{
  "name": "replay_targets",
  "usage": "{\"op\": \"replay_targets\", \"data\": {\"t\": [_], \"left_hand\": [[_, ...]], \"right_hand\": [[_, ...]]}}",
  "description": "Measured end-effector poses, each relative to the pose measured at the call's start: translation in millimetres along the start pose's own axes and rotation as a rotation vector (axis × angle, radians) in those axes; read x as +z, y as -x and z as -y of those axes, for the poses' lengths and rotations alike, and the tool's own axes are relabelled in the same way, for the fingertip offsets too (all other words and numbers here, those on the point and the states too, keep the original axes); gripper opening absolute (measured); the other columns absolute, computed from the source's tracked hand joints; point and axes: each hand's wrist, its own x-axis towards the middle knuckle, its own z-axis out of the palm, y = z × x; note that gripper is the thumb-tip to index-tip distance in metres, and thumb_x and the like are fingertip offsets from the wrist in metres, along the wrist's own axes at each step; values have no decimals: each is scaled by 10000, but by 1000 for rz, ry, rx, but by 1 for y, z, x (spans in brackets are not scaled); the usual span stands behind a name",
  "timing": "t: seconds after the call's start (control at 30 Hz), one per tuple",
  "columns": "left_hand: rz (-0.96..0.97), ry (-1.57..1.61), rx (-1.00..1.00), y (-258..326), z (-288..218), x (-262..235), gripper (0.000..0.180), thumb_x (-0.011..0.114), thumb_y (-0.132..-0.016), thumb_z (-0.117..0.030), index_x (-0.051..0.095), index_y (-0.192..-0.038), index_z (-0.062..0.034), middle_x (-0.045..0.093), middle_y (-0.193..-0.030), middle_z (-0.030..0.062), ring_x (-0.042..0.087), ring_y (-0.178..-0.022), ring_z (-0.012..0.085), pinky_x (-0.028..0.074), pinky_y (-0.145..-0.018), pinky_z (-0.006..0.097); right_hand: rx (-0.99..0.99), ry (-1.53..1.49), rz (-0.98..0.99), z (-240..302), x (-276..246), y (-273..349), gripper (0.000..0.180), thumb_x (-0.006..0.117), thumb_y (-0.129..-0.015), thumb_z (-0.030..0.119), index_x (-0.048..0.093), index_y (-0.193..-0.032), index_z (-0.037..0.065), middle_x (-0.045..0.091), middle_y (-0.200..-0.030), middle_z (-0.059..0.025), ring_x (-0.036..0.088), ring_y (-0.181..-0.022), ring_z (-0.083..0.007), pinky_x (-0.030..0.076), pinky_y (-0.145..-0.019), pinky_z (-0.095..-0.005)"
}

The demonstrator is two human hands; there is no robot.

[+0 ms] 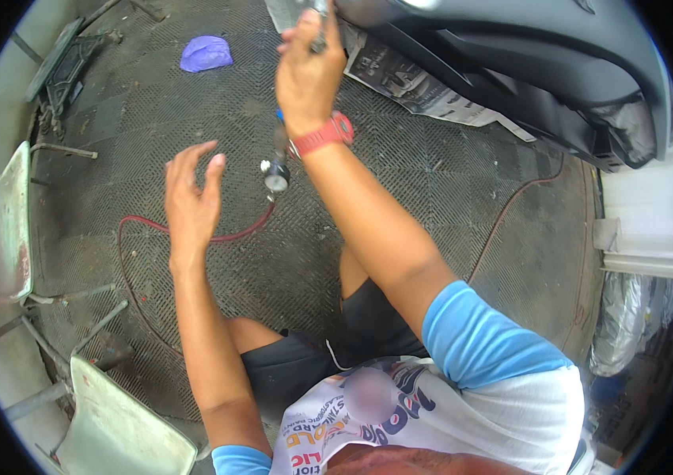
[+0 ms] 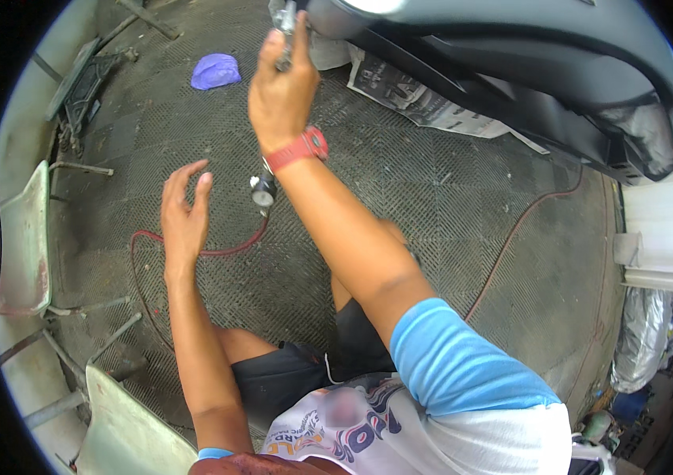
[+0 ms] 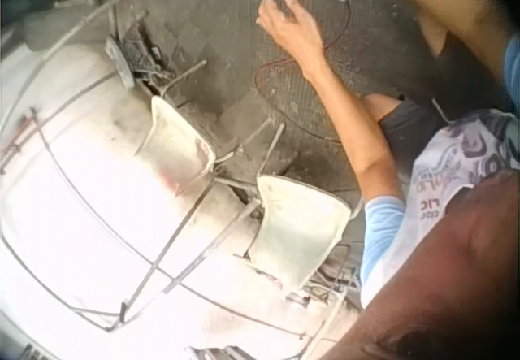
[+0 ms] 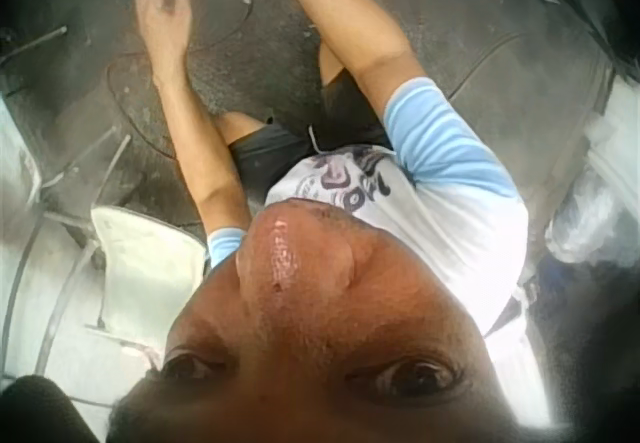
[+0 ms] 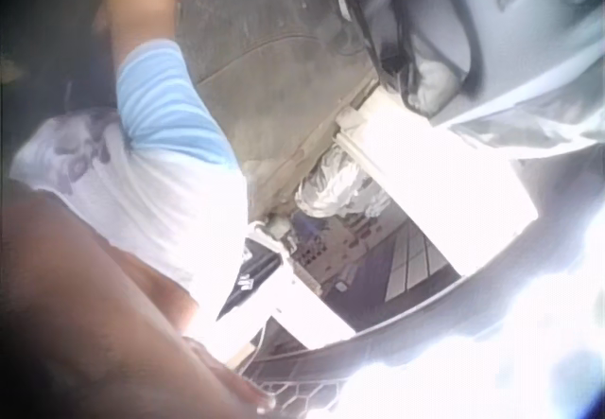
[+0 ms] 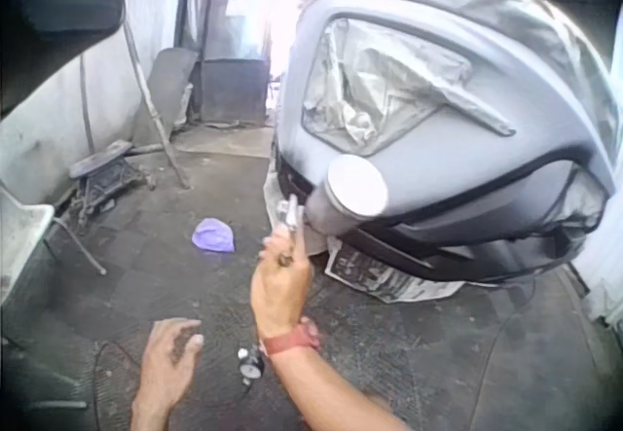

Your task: The person is spray painting a car bumper using a spray gun. They are sitting on the floor and applying paint to the bumper in a systematic manner.

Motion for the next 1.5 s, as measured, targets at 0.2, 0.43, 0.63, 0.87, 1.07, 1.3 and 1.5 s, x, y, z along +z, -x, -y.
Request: {"op": "replay_targets", "data": {"t": [0.2,0.43,0.63,0.87,1.07,1.3,1.5], "left_hand": [[31,243,46,-70,-84,0,470,708,-1048,-241,641,-1461,-25,650,-1500,170,611,-1399,304,437,-1217,440],[39,477,-273,-83,-59,-9,579,585,-1146,-416,595,-1481,56,649,-1471,183,614,-1346,258,478,-1163,419],[-42,946,-287,-94,-30,-12,803,558,-1072,-700,672,-1401,23,773,-1272,128,691,-1170,163,510,-736,279],[183,721,-106,-166,-35,-35,745,512,-1080,-724,755,-1303,-55,811,-1098,47,684,-1068,133,451,-604,250],[274,555,-66,-228,-24,-28,740,537,-1070,-720,806,-1230,-49,812,-1009,35,685,-1011,128,456,-604,272],[228,589,-28,-341,42,-10,648,553,-1085,-669,819,-1201,-90,807,-1005,9,699,-964,117,452,-633,311],[108,582,-82,-431,76,17,596,574,-1086,-621,843,-1148,-93,830,-969,11,739,-897,149,513,-639,336]], "right_hand": [[102,38,487,32,26,-38,1010,685,-1033,557,306,-1617,-174,570,-1384,-448,598,-1329,-550,522,-1090,-534],[37,-39,1075,49,27,-19,1382,650,-903,851,137,-1636,-202,336,-1576,-537,452,-1499,-552,454,-1202,-532],[-317,-7,1237,29,-40,-5,981,684,-1042,581,295,-1701,-32,376,-1703,-340,535,-1487,-453,420,-1250,-482],[102,522,1522,2,-188,-42,829,712,-1041,496,436,-1663,25,581,-1564,-302,577,-1446,-446,458,-1214,-487],[503,642,1114,5,-290,14,641,683,-1083,365,535,-1594,7,652,-1489,-280,626,-1383,-446,478,-1191,-471],[602,702,390,23,-304,108,395,632,-1112,224,693,-1404,-35,737,-1378,-204,680,-1308,-323,492,-1164,-410],[590,884,140,92,-283,143,374,620,-1114,208,711,-1363,-56,742,-1330,-197,681,-1267,-310,494,-1136,-409]]}}
